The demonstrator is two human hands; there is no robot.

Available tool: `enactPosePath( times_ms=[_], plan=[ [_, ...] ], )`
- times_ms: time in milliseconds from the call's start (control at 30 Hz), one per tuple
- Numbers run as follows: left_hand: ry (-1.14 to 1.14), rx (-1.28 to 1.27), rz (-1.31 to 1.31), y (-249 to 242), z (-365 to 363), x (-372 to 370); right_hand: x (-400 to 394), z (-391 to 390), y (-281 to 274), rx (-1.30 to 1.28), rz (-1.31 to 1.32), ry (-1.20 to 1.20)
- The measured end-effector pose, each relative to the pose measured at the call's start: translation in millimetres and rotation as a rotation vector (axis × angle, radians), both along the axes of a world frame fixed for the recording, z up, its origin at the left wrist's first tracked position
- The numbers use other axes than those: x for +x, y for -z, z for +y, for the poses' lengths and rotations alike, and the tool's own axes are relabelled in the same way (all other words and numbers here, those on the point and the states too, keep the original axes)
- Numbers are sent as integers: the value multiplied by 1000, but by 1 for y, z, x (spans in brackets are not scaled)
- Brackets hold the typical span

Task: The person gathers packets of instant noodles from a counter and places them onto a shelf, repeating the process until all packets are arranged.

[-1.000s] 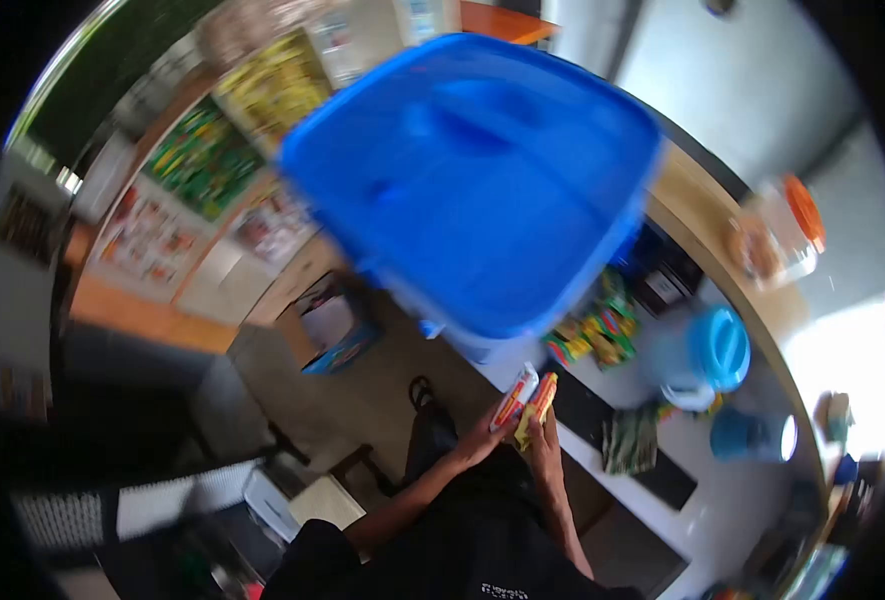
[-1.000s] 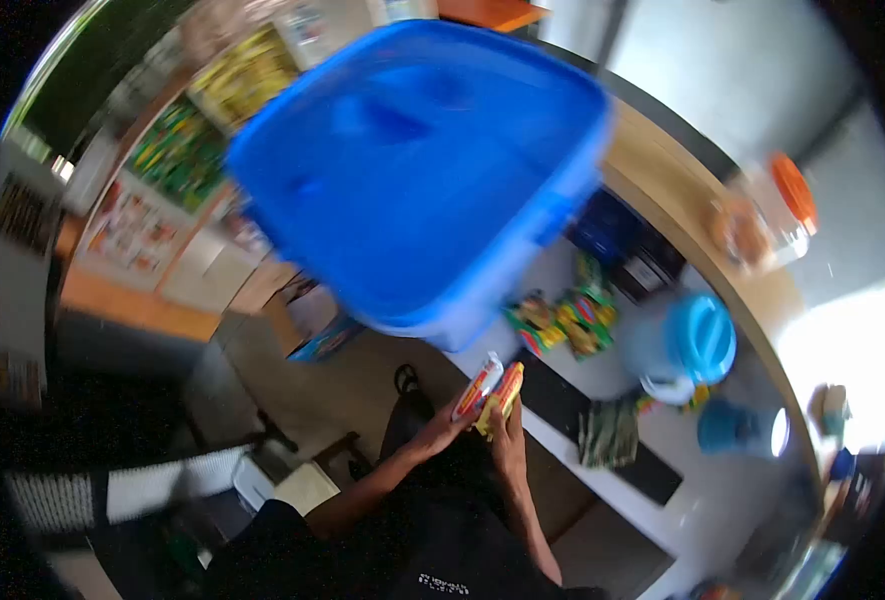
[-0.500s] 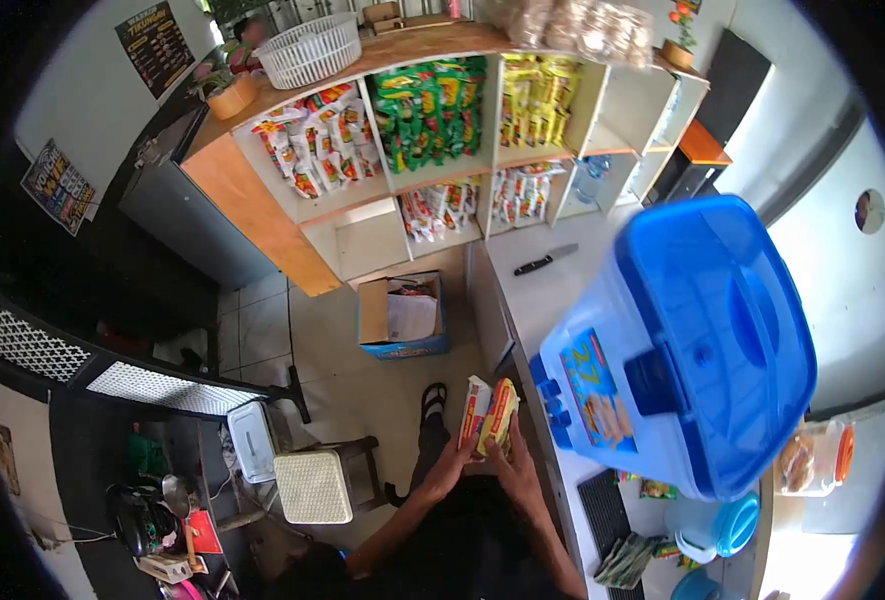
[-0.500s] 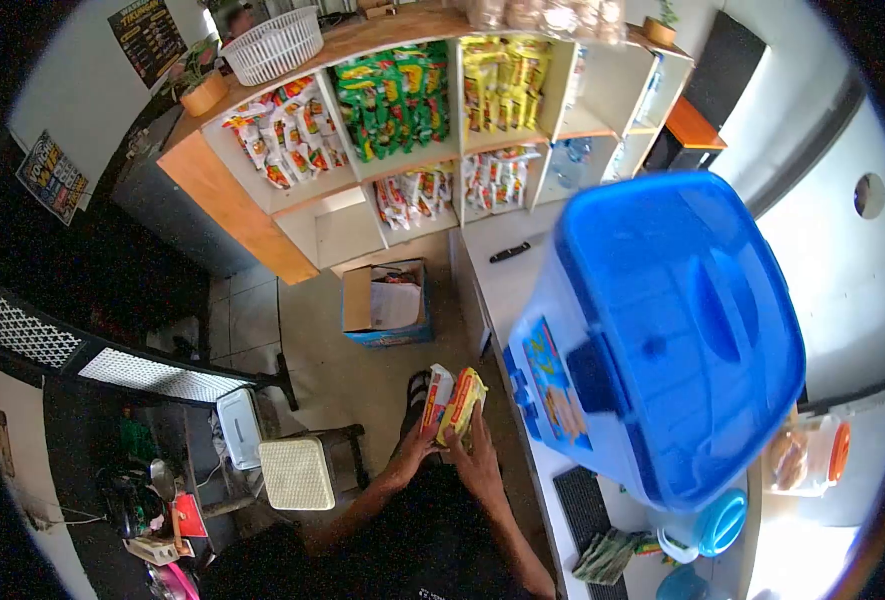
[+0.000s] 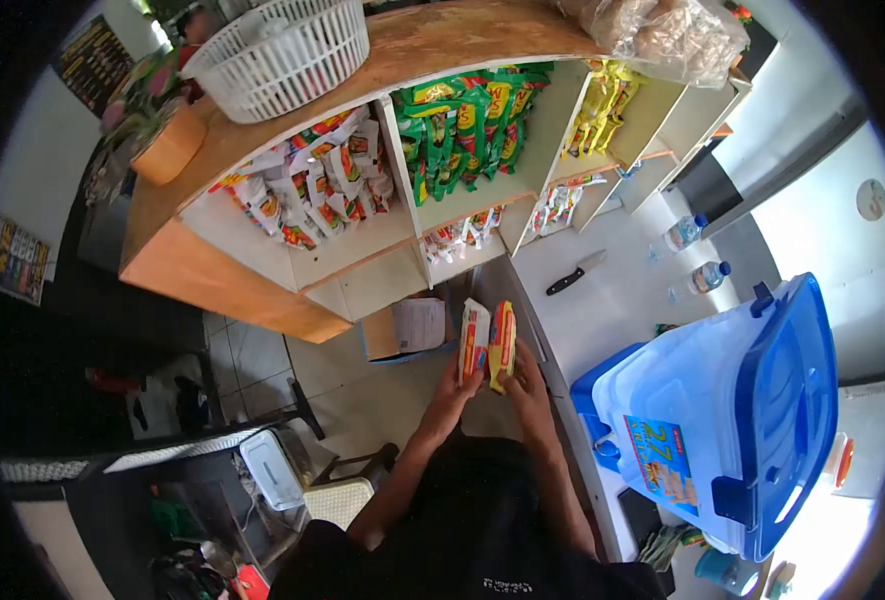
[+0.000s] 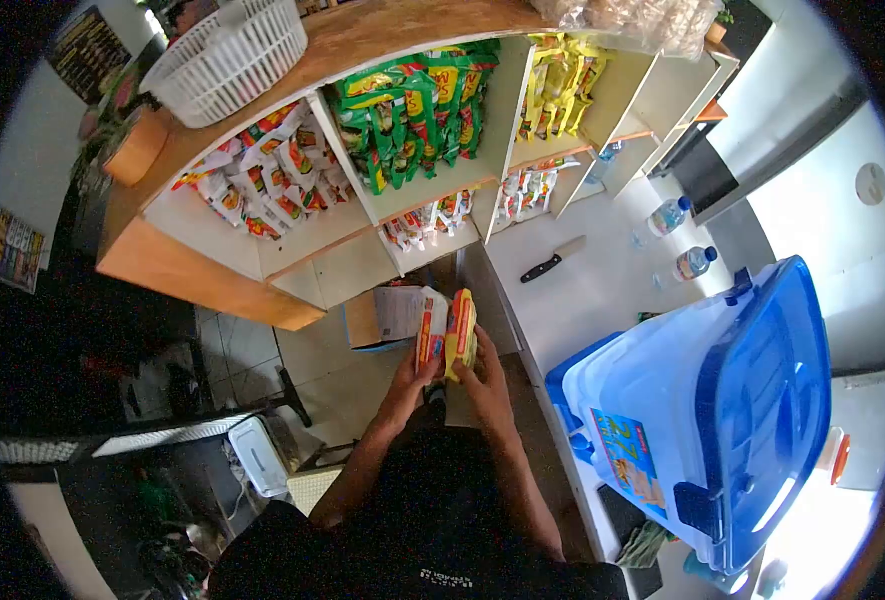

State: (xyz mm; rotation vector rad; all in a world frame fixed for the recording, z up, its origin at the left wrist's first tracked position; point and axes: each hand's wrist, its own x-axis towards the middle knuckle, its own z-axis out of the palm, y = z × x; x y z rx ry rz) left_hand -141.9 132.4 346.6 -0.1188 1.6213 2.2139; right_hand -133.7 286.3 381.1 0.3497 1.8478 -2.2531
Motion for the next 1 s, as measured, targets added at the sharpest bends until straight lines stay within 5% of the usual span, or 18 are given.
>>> enactPosePath(
  times_ms=[400,633,733,933,1000],
  plan=[
    [-239,-117,9,3,7,-139,-60,-25,35,-385,-86,118],
    [-524,-239,227,55,28,-220,-56,-10,35,-453,-69,208],
    [-454,-579,328,15,38,-229,-53,-3,40,-447,-79,196],
    [-230,-594,502,73,12,-272,-56,1,47,-435,-48,183],
    [-218,-567,323,56,13,-258,-60,0,42,-422,-50,150]
  ],
)
